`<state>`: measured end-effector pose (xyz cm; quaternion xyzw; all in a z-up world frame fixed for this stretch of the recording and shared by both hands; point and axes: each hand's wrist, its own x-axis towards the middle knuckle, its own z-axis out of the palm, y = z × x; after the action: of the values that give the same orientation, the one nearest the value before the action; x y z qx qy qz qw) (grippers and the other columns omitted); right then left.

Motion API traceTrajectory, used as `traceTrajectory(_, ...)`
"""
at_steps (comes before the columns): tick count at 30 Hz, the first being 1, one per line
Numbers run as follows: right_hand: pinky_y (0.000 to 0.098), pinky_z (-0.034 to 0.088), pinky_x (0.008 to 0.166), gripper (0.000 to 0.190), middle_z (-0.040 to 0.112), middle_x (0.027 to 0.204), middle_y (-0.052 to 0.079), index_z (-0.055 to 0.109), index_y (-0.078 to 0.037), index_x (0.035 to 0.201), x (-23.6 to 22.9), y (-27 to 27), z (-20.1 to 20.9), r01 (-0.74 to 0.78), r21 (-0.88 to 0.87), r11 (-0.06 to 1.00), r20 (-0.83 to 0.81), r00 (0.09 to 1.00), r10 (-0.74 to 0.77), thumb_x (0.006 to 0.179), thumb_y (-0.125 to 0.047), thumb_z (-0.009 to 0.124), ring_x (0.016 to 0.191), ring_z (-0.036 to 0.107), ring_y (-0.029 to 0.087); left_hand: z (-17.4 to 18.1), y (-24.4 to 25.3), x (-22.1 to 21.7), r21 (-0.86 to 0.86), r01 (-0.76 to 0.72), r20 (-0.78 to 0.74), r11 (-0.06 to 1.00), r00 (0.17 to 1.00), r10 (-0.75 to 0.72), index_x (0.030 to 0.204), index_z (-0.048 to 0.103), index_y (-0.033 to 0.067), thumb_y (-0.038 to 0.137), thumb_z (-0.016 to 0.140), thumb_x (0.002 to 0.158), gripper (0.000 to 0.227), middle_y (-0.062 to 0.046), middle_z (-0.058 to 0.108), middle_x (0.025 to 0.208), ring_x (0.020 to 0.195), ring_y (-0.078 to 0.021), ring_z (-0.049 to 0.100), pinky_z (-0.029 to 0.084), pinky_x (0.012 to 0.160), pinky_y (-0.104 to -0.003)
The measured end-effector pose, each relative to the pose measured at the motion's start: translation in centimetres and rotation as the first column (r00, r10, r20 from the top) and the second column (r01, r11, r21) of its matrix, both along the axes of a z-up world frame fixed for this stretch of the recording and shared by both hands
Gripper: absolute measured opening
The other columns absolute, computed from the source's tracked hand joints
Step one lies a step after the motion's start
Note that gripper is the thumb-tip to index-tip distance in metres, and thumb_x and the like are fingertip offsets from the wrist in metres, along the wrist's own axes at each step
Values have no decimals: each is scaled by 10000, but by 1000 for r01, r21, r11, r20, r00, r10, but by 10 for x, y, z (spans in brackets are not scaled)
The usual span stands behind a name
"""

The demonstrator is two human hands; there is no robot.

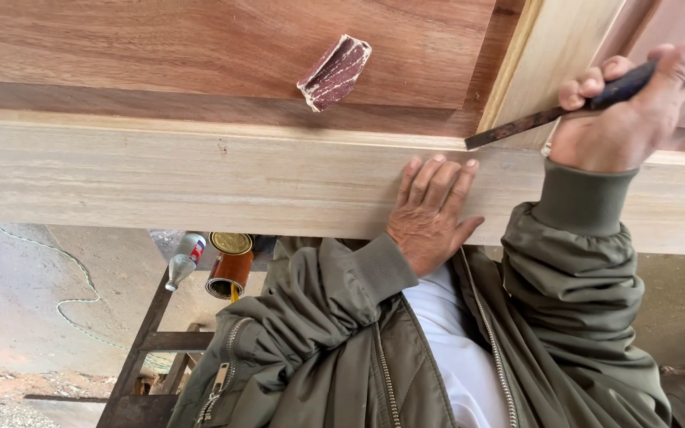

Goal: The person uses a chisel to pare and smooth the edges of a wooden door frame, then rubs the edges with a small abrasive block to remove splinters and refine the surface. The work is done by hand on a single door panel in a workshop setting.

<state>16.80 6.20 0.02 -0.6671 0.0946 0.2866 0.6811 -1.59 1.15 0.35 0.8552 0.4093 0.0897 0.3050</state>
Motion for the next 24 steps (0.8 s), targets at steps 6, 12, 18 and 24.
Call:
traceTrajectory(6,265,370,535,292,511,757,81,469,-61,783,30,-31,6,-81,145,986,53,996,74,704,-339,510,575,447,142,-4,15,-4,44,-36,-107,998,993,41,1216,391,76,464,526,789,593,-94,376,1119,1055,-253,350,291,943,-426)
traceTrajectory(12,253,338,660,287,433,820,-8,466,-102,837,19,-34,31,-349,26,937,210,918,336,752,-376,471,708,433,98,-5,49,13,172,-39,12,984,999,37,918,538,83,182,589,764,189,-42,470,842,775,-194,421,333,707,-340)
traceTrajectory(18,281,370,557,445,472,778,22,468,-93,853,3,-14,38,-420,80,904,221,892,394,717,-518,470,631,458,140,-24,63,23,67,78,30,995,996,-80,669,494,114,186,569,766,142,-26,455,680,642,-190,420,367,523,-311)
traceTrajectory(24,309,372,515,403,420,727,65,463,-162,914,-18,3,44,-361,107,926,146,927,345,744,-508,580,586,429,205,-17,84,5,13,26,10,1000,1000,-26,754,508,46,91,467,833,100,-63,473,687,577,-163,450,407,518,-277)
